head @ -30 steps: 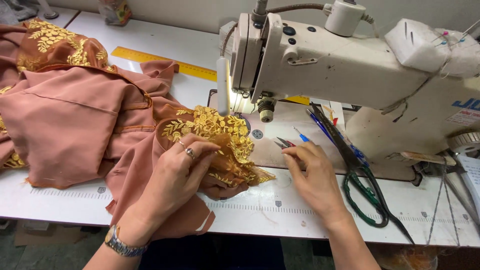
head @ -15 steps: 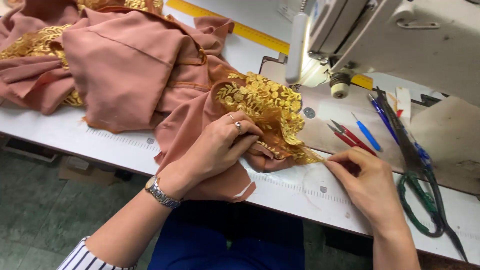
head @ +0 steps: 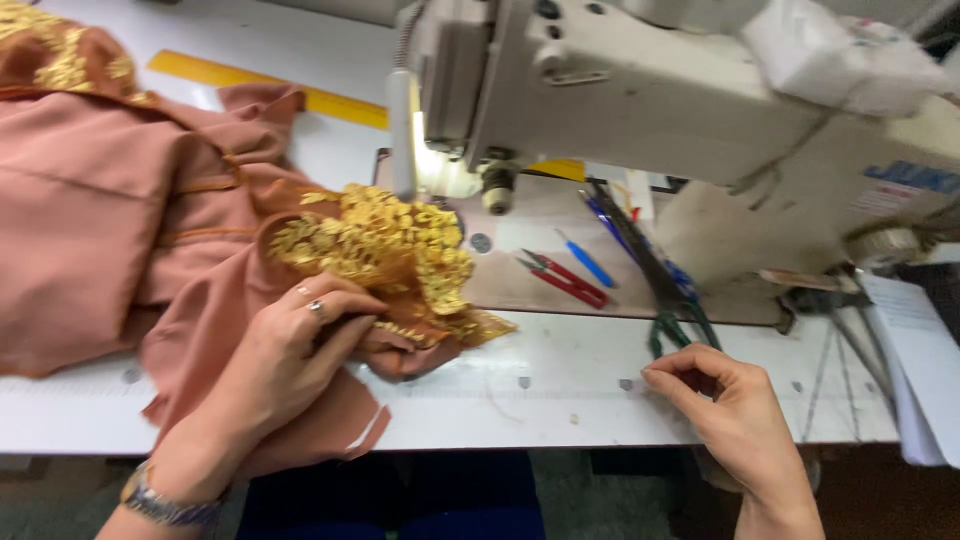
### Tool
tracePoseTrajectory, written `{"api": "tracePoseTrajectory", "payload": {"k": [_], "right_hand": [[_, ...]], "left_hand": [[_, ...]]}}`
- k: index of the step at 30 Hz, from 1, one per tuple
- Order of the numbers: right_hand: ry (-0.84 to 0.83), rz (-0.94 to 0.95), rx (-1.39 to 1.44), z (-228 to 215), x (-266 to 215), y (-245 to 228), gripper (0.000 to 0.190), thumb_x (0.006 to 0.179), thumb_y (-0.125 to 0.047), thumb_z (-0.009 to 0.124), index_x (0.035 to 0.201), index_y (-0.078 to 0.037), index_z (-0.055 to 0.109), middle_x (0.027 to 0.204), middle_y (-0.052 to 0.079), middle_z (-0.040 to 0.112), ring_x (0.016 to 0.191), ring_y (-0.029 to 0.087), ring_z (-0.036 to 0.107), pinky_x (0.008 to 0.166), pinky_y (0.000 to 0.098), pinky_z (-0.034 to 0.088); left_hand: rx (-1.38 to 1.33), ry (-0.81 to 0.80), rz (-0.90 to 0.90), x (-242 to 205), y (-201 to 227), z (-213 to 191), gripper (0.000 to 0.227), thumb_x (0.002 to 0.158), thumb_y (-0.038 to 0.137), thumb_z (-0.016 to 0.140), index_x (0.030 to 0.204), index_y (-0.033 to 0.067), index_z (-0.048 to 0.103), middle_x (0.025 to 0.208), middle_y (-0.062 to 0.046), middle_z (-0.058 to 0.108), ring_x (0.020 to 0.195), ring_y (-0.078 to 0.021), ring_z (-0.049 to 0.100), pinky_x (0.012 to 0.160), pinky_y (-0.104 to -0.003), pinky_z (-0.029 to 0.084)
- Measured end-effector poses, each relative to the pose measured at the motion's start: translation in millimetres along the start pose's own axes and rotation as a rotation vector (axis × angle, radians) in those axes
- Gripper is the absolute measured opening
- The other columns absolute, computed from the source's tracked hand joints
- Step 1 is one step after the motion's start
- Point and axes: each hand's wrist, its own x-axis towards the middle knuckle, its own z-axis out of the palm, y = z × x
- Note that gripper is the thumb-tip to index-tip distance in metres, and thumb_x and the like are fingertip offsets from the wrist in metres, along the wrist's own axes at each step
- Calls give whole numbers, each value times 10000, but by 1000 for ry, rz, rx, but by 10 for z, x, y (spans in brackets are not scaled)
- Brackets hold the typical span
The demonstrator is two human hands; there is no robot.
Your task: Trimming excess lace from a garment using scissors and a marking tool at a sewing station.
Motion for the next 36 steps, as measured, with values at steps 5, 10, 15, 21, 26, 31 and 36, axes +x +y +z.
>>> {"api": "tracePoseTrajectory", "payload": {"k": [5, 10, 15, 21, 26, 31, 36], "right_hand": [[116, 154, 63, -452, -209, 249, 74, 792, -8, 758, 773, 58, 784, 746, 100, 732, 708, 162, 592, 680, 252, 424], [255, 227, 67, -873, -365, 841, 68, 785, -15, 776, 807, 50, 777, 751, 108, 728, 682, 149, 563, 666, 257, 440], [291, 284, -63, -1122, -463, 1252, 114, 808, -54, 746, 879, 6, 811, 805, 83, 769, 684, 134, 544, 659, 253, 396], [526, 101, -222, -837, -456, 761, 150, 870, -169, 750, 883, -21, 770, 913, 21, 631, 675, 135, 447, 690, 263, 377], [140, -228, -40, -167, -269, 97, 80, 774, -101, 733, 786, -38, 782, 695, 35, 654, 594, 115, 525, 547, 241, 443], [-89, -476, -74, 487, -125, -411, 88, 803, -162, 705, 740, -107, 729, 711, -21, 689, 641, 96, 618, 523, 251, 447], [-180, -546, -54, 838, -20, -768, 75, 800, -167, 700, 737, -136, 725, 704, -52, 713, 665, 78, 647, 447, 274, 425]], "left_hand": [[93, -15, -83, -31, -9, 6, 161, 888, 110, 578, 996, 73, 692, 973, -64, 672, 898, -175, 666, 861, -275, 497], [132, -28, -90, -70, -78, 47, 175, 862, 81, 603, 1012, 56, 688, 1017, -77, 686, 926, -176, 670, 914, -283, 493], [188, 26, -121, -59, -64, 132, 155, 905, 56, 593, 999, 40, 716, 983, -69, 686, 896, -156, 655, 908, -258, 481], [132, 22, -127, -69, -81, 77, 169, 850, 55, 621, 1002, 47, 694, 993, -79, 687, 911, -169, 665, 938, -276, 491], [85, 28, -73, -38, -31, 64, 143, 868, 77, 604, 976, 54, 694, 963, -78, 683, 901, -174, 669, 886, -271, 508], [80, 27, -57, -18, 7, 24, 142, 878, 112, 603, 978, 70, 695, 963, -75, 677, 893, -179, 667, 843, -278, 515], [71, 18, -48, -18, 26, -2, 150, 887, 150, 609, 979, 76, 702, 947, -70, 666, 893, -184, 650, 827, -280, 509]]}}
